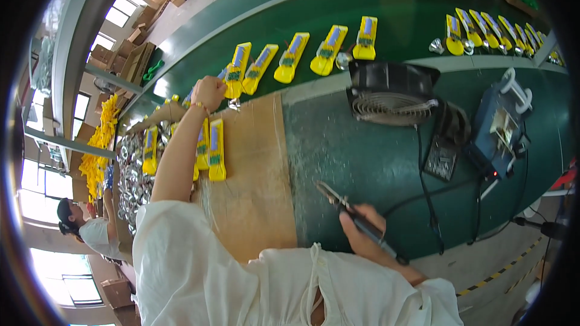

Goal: Soldering wires and electronic components onto small circuit boards for assembly into flashlights.

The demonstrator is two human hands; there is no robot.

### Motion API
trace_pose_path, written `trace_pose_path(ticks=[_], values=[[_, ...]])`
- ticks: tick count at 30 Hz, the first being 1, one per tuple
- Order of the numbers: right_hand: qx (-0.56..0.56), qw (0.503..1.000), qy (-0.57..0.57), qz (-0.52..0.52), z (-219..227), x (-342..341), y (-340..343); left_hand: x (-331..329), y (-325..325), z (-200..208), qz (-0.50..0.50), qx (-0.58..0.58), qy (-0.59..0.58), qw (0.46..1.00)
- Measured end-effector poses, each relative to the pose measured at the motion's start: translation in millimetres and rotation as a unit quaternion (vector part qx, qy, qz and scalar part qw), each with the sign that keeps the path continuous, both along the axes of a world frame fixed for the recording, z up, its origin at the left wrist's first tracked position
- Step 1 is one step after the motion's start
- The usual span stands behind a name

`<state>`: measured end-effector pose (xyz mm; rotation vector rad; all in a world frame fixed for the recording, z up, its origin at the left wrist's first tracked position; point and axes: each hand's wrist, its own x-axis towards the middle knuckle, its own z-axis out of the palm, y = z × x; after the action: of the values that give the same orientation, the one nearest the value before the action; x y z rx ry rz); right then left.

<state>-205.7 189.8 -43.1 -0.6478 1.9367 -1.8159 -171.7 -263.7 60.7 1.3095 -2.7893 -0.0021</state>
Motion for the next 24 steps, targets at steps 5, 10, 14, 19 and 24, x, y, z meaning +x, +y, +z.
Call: trace_pose_path(ticks=[5,10,14,19,24], values=[[-0.016,0.999,0.024,0.017,10.4,-9.1,0.6,-77.0,-79.6,-21.0,0.035,-0.029,-0.006,0.999],[-0.079,0.995,0.051,-0.013,1.7,-9.6,-10.3,-99.3,-90.8,-42.6,0.032,-0.045,0.129,0.99],[-0.067,0.996,0.05,-0.002,6.5,-13.1,-10.1,-87.5,-6.1,-41.2,-0.168,0.019,0.218,0.961],[-0.084,0.994,0.075,0.006,14.2,-11.0,-13.7,-100.9,40.9,-67.0,-0.105,0.06,0.138,0.983],[-0.074,0.996,0.042,0.009,2.7,-9.6,-8.2,-90.6,60.4,-70.2,-0.108,0.059,0.122,0.985]])
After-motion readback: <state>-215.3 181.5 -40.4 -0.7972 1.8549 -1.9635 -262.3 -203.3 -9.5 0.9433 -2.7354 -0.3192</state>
